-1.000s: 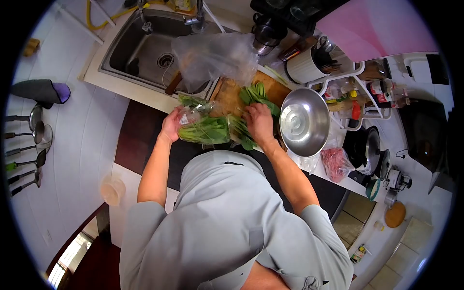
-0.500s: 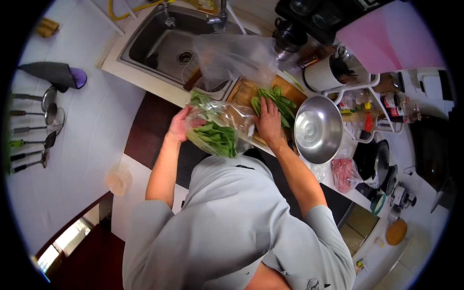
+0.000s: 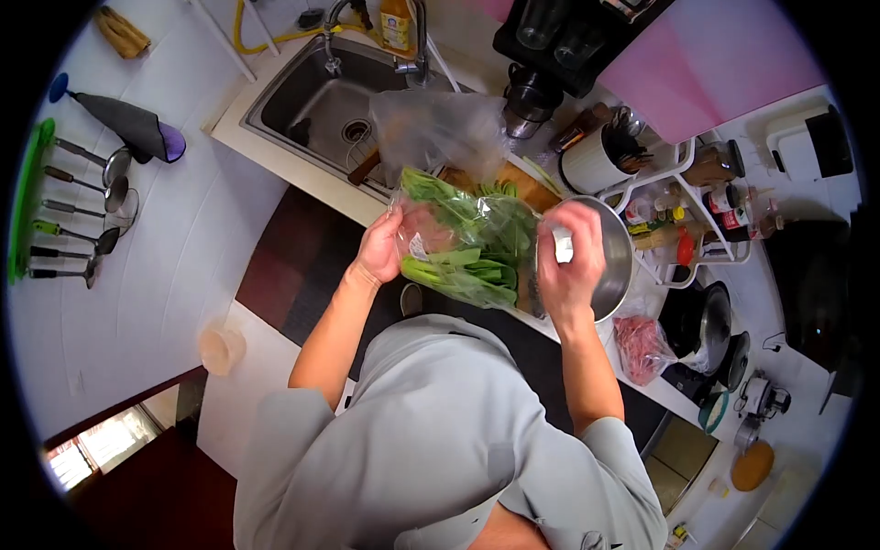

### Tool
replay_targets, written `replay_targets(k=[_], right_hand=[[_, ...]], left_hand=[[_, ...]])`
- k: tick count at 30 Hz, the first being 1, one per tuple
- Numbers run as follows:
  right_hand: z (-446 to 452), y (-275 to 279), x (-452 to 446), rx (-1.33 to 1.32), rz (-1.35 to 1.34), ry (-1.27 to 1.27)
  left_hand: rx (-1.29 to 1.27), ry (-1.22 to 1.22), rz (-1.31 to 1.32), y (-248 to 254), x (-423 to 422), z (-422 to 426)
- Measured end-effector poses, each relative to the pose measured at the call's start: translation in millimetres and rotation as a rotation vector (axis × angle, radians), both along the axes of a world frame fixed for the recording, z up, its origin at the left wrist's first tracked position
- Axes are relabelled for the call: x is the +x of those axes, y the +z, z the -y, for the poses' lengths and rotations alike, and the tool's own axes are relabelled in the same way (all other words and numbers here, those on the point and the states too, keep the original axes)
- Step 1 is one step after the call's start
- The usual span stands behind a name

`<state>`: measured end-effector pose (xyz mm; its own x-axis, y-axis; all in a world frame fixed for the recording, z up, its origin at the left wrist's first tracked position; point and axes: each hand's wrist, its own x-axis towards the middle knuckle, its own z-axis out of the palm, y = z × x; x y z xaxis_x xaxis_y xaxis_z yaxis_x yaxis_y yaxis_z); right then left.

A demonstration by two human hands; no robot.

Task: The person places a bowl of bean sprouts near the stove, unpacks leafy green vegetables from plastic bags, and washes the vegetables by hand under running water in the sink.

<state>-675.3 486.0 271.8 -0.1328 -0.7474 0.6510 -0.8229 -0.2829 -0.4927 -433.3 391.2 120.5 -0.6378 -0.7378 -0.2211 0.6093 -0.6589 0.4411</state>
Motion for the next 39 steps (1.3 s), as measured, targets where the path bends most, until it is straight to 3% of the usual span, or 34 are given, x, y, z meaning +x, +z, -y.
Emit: replay_targets(k=[2, 3, 4, 9, 12, 13, 14, 16, 17, 19, 20, 22, 24, 26, 28, 30, 35, 39], right_hand=[[-17.8, 17.2, 2.0, 0.212, 0.076, 0.214], [-22.3, 12.8, 2.9, 0.213, -0.101, 0.220], [-27.3, 16.0, 8.3, 0.106, -0.271, 0.149], [-54.3, 16.5, 5.2, -0.129, -0.106, 0.204], [-43.9, 13.3, -4.0, 0.319, 0.142, 0.256], [-39.2, -0.9, -16.3, 0.433, 0.069, 0.310], [-33.2, -11.1, -24.3, 0.425, 0.062, 0.313], [-23.9, -23.2, -34.5, 0.758, 0.258, 0.353], [-18.2, -22.6, -38.4, 0.752, 0.253, 0.360], [-9.4, -19.8, -45.1, 1.254, 0.513, 0.165], [-9.7, -24.2, -47.9, 1.246, 0.511, 0.170], [-11.2, -46.3, -55.3, 1.162, 1.004, 0.224], [-17.0, -55.4, -58.7, 1.138, 1.097, 0.280], [-32.1, -45.1, -49.9, 0.833, 1.298, 0.382], [-34.3, -42.6, -55.2, 0.916, 1.372, 0.385], [-39.7, -46.5, -52.8, 0.805, 1.564, 0.510], [-50.5, -65.2, -50.0, 0.960, 1.446, 0.525], [-57.8, -88.6, -34.6, 0.920, 1.432, 0.547]], left_hand=[[0.005, 0.057, 0.002, 9.4, -11.3, -12.9], [0.010, 0.061, 0.002, 11.7, -14.9, -20.5], [-0.007, 0.042, 0.023, 13.9, -17.3, -25.9], [-0.025, 0.044, 0.007, 22.2, -23.5, -46.3], [-0.022, 0.055, -0.004, 30.3, -26.6, -53.7], [-0.013, 0.083, -0.013, 38.9, -31.8, -57.2], [-0.022, 0.088, -0.018, 40.9, -32.9, -57.9], [-0.006, -0.021, 0.006, 43.9, -31.1, -61.8], [-0.012, -0.014, 0.005, 42.0, -31.9, -64.8], [0.055, 0.017, 0.065, 41.5, -36.9, -67.9], [0.047, 0.020, 0.065, 41.5, -39.4, -70.0], [-0.046, 0.059, 0.069, 50.2, -45.1, -77.5], [-0.117, 0.048, 0.066, 46.1, -45.6, -81.6], [-0.134, 0.075, 0.047, 51.1, -47.2, -89.8], [-0.195, 0.041, 0.034, 66.9, -45.1, -99.0], [-0.260, 0.014, 0.144, 67.9, -45.5, -107.2], [-0.223, 0.043, 0.207, 62.4, -58.8, -126.7], [-0.129, 0.140, 0.266, 42.6, -55.7, -139.7]])
